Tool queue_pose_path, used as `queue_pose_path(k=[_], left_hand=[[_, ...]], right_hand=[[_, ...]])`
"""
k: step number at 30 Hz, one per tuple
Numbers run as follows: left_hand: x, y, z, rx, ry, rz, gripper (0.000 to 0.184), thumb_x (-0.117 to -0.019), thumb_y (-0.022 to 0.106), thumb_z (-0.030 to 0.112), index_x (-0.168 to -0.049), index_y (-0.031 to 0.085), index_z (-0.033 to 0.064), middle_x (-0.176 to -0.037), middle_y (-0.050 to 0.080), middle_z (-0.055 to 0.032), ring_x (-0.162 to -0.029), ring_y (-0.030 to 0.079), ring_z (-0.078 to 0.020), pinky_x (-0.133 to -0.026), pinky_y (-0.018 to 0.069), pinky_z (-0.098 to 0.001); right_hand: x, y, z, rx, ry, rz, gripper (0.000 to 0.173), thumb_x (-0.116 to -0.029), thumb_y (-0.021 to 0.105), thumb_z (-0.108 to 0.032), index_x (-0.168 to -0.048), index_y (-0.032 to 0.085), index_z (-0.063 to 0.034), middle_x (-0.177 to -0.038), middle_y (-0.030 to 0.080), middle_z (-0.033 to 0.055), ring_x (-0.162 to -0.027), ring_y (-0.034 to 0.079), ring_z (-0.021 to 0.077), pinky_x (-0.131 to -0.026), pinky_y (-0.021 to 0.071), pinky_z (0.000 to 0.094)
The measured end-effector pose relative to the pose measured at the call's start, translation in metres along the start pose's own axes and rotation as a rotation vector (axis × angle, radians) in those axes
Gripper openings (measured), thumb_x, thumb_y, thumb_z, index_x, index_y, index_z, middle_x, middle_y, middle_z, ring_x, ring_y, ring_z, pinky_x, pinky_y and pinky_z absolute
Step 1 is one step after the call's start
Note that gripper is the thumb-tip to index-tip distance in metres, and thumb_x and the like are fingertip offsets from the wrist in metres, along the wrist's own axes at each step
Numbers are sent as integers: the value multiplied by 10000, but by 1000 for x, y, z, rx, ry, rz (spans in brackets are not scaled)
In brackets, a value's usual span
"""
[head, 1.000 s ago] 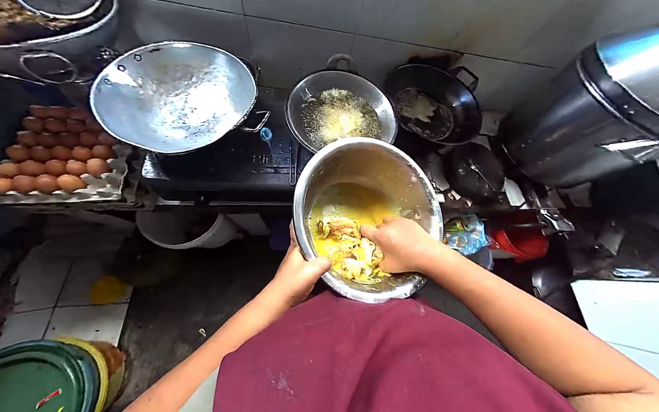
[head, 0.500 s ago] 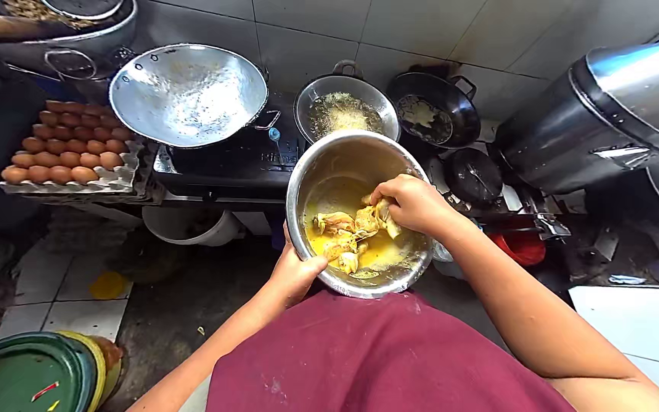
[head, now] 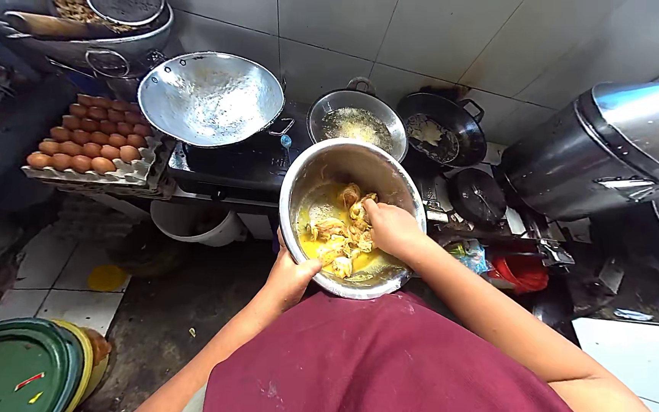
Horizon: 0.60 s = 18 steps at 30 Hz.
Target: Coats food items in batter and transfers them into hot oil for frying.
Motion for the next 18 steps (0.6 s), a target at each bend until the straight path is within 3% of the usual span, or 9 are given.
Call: queue_pose_path(k=[3,6,9,13,16,18], left_hand=[[-2,2,-3,10,-23,3,778,-758,616,-60,-1463,287,-38,-1148,633,-60,-959,672,-5,-840,567,-177],[-1,4,-6,27,-32,-5,790,-765,610,-58,-1475,265,-43,-1157,628,-58,-966,670,0,-847,566,-174],[-5,6,-7,50,-28,10,780,-761,606,-68,-1468,279,-45,-1149,637,-56,-958,674,1,-842,568,-171],[-9,9,-6,45,-50,17,759,-773,596,-79,-1464,283,-47,-1147,629,-59,-958,670,0,-841,563,-167],[-12,12,-6,29,-57,-2,769,-766,593,-51,-1468,279,-36,-1147,632,-58,-964,670,-2,-846,565,-176],[-14,15,-6,19,-62,-17,782,-769,603,-39,-1475,268,-35,-1143,634,-60,-962,671,-5,-844,567,-180]], right_hand=[[-8,7,1,-33,63,-155,533,-925,694,-192,-1388,459,-69,-1083,688,226,-1046,683,431,-853,528,634],[-3,3,3,-149,61,-196,471,-919,659,-300,-1342,558,-117,-1105,693,193,-1077,666,397,-868,503,643],[8,-22,11,-245,-10,-13,344,-1004,515,-261,-1273,721,-201,-1128,740,131,-1106,679,356,-914,500,650],[29,-59,27,-333,-159,306,269,-1042,522,-175,-1150,768,-175,-1077,739,91,-1039,697,289,-878,538,597],[35,-58,29,-502,-252,261,261,-1021,500,-82,-1066,754,-121,-1015,690,62,-960,664,202,-841,552,465],[34,-40,24,-623,-270,136,256,-1017,500,-51,-1066,750,-79,-1069,690,86,-1005,666,203,-895,562,438]])
Point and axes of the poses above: each hand's wrist, its own x-axis away from the middle knuckle, its own y-axis out of the palm, z = x × y, the point moved 6 cm from there along -x, towards the middle knuckle
